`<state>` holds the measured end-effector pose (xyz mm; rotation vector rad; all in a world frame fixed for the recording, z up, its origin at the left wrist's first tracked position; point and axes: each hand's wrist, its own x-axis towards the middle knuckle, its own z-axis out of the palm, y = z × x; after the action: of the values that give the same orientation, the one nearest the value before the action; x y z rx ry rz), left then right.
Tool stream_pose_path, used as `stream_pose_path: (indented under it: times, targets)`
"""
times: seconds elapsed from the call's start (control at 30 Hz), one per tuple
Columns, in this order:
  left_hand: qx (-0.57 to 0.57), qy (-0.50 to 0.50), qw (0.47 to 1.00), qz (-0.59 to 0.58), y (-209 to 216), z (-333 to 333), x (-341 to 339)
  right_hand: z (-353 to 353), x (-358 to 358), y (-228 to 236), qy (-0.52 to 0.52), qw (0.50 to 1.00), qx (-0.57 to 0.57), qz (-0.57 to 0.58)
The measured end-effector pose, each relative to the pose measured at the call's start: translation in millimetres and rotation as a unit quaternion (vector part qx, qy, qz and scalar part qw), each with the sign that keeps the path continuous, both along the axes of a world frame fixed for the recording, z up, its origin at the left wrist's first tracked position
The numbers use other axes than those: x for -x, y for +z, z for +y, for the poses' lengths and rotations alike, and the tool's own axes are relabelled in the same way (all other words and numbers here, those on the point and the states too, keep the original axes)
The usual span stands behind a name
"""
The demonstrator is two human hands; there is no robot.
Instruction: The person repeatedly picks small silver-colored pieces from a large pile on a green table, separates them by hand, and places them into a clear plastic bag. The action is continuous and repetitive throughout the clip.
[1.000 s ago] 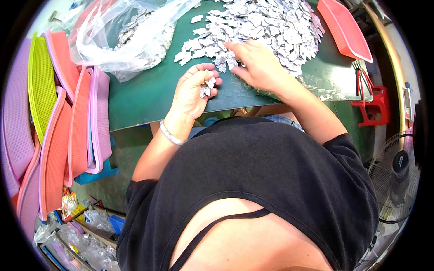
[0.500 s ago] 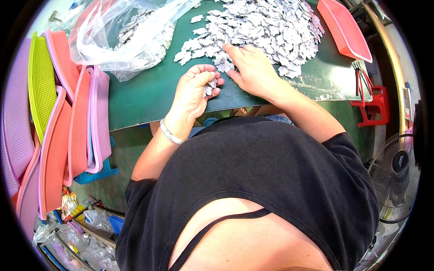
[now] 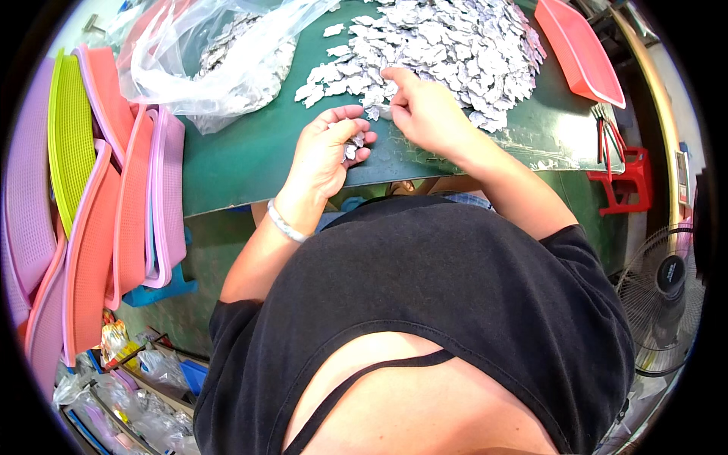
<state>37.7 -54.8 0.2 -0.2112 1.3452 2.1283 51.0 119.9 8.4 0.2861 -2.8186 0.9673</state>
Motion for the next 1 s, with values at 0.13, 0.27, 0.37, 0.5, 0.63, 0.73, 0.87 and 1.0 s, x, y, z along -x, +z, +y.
stream_pose_path:
  times: [0.13,0.27,0.37,0.5,0.63,0.73,0.87,1.0]
  targets:
    - [0.006,-0.018,1.000,0.009,-0.7,3.8,-0.1,2.3,3.5,10.5,0.050,0.959,0.235,-0.153]
    - [-0.018,-0.011,1.000,0.012,-7.4,1.6,2.2,3.6,17.0,-3.1,0.057,0.994,0.095,0.022]
    - [-0.034,-0.010,0.999,0.001,-8.2,-1.5,2.5,4.3,19.2,-11.8,0.120,0.983,-0.072,0.117]
    - [-0.048,0.009,0.999,-0.011,-7.4,-6.3,1.7,0.3,17.2,-6.1,0.126,0.972,-0.133,0.148]
    - [-0.074,0.039,0.996,-0.039,-1.4,-7.4,-0.5,1.0,17.5,-7.9,0.138,0.965,-0.128,0.180]
    - [-0.066,0.022,0.997,-0.020,-8.4,-9.5,3.0,2.8,24.6,-18.3,0.111,0.973,-0.097,0.175]
    - [-0.055,0.019,0.998,-0.007,-6.6,-7.2,3.5,3.9,25.1,-9.3,0.076,0.990,0.113,0.033]
    - [-0.049,0.017,0.999,0.009,-4.7,-4.1,0.7,0.6,19.5,9.9,0.078,0.942,0.299,-0.132]
